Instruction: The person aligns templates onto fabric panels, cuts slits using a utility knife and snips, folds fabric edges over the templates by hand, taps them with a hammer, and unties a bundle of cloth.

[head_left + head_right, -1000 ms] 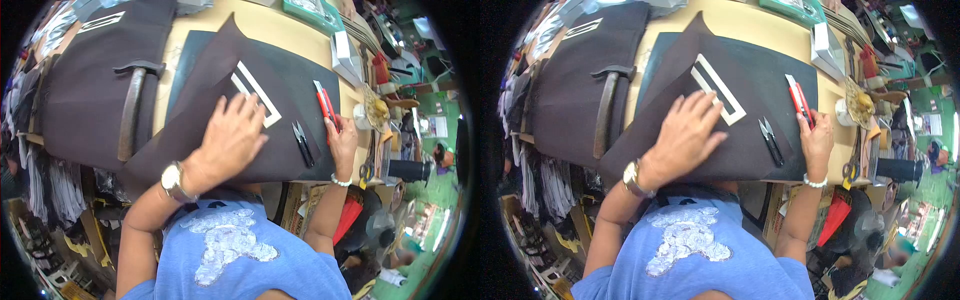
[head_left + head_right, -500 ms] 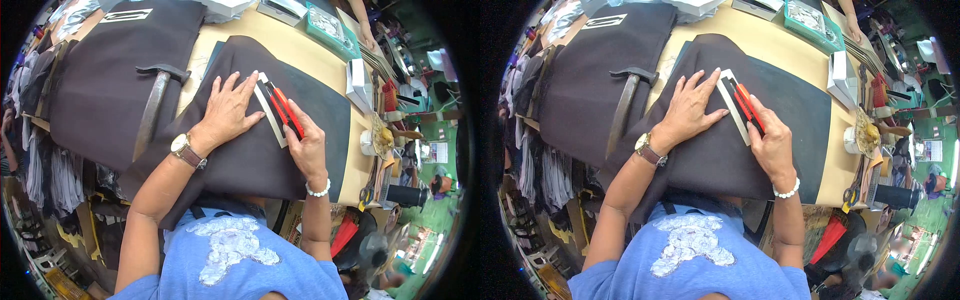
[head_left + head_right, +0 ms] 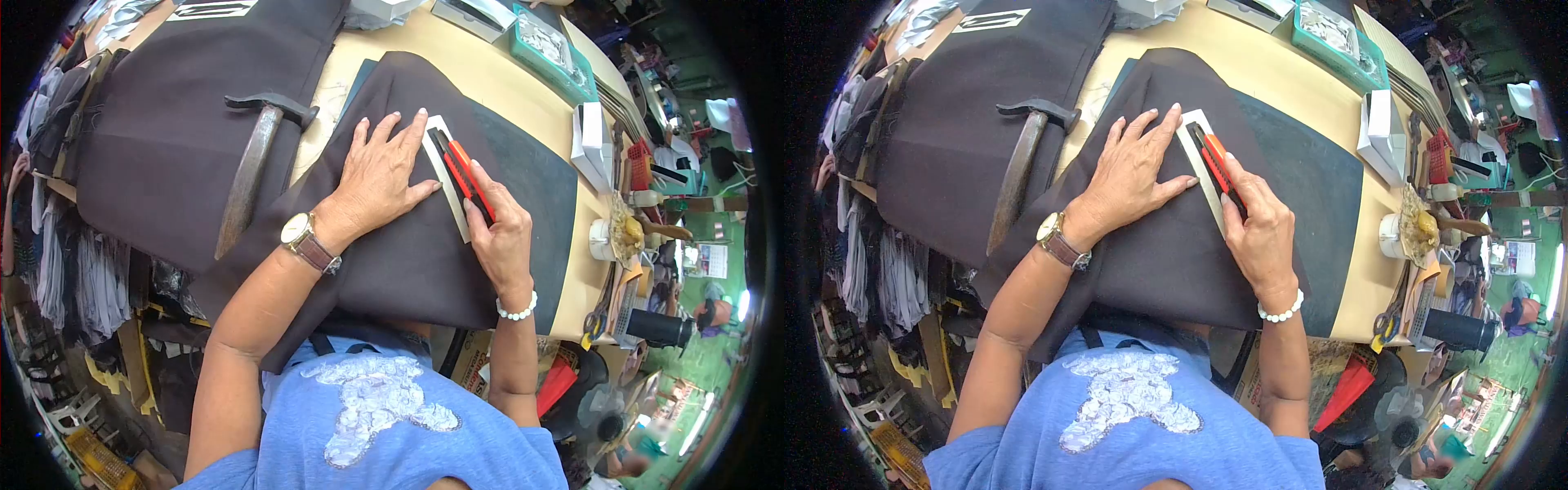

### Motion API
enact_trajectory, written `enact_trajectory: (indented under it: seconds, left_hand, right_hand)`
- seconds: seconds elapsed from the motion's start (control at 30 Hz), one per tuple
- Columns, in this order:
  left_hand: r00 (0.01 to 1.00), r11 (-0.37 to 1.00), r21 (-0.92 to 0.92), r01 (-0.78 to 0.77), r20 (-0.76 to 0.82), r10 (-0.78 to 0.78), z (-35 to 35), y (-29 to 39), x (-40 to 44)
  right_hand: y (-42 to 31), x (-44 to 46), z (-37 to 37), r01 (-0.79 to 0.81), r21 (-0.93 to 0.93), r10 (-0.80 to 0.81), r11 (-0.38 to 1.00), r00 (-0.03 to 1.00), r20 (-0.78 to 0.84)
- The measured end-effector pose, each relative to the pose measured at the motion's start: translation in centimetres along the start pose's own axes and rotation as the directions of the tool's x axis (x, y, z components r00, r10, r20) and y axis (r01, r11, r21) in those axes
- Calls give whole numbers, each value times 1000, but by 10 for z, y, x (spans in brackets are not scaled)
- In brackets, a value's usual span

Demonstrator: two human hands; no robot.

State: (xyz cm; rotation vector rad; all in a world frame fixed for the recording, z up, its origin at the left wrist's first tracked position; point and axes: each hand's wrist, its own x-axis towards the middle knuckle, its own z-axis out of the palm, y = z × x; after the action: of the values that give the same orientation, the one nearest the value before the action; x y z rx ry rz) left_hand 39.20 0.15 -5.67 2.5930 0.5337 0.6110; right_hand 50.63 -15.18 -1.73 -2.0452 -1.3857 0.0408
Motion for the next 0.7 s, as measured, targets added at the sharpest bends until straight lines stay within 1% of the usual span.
enact_trajectory:
  seconds: [0.07, 0.17, 0.27, 0.3, 0.33, 0.4, 0.5, 0.6, 0.7]
  left_hand:
    - [1000, 1000, 1, -1, -1, 1, 0, 0, 0]
    - [1000, 1000, 1, 2, -9, -2, -1, 1, 1]
    - [999, 1000, 18, 12, -36, -12, 1, 4, 1]
    - [999, 999, 38, 11, -53, -9, 3, 5, 2]
    - [998, 998, 56, 10, -68, -6, 5, 5, 2]
    - [997, 999, 35, 27, -69, -25, 7, 7, 3]
    - [996, 999, -3, 51, -75, -51, 7, 6, 5]
    - [995, 998, -11, 67, -72, -68, 9, 6, 5]
    - [995, 998, 1, 64, -71, -64, 9, 5, 5]
  right_hand:
    - [1, 0, 0, 11, 0, -11, 1000, 1000, 0]
    - [0, 3, -1, 35, -55, -34, 998, 999, 4]
    - [-19, 20, -19, 2, -272, 50, 962, 981, 186]
    - [-26, 27, -24, 80, -373, -7, 924, 981, 194]
    - [-29, 38, -28, 119, -376, -34, 919, 973, 227]
    - [-34, 59, -33, 198, -394, -88, 897, 956, 280]
    - [-30, 77, -33, 425, -378, -310, 822, 892, 329]
    - [-46, 87, -38, 264, -478, -34, 837, 899, 437]
    - [-36, 81, -40, 348, -425, -164, 835, 896, 413]
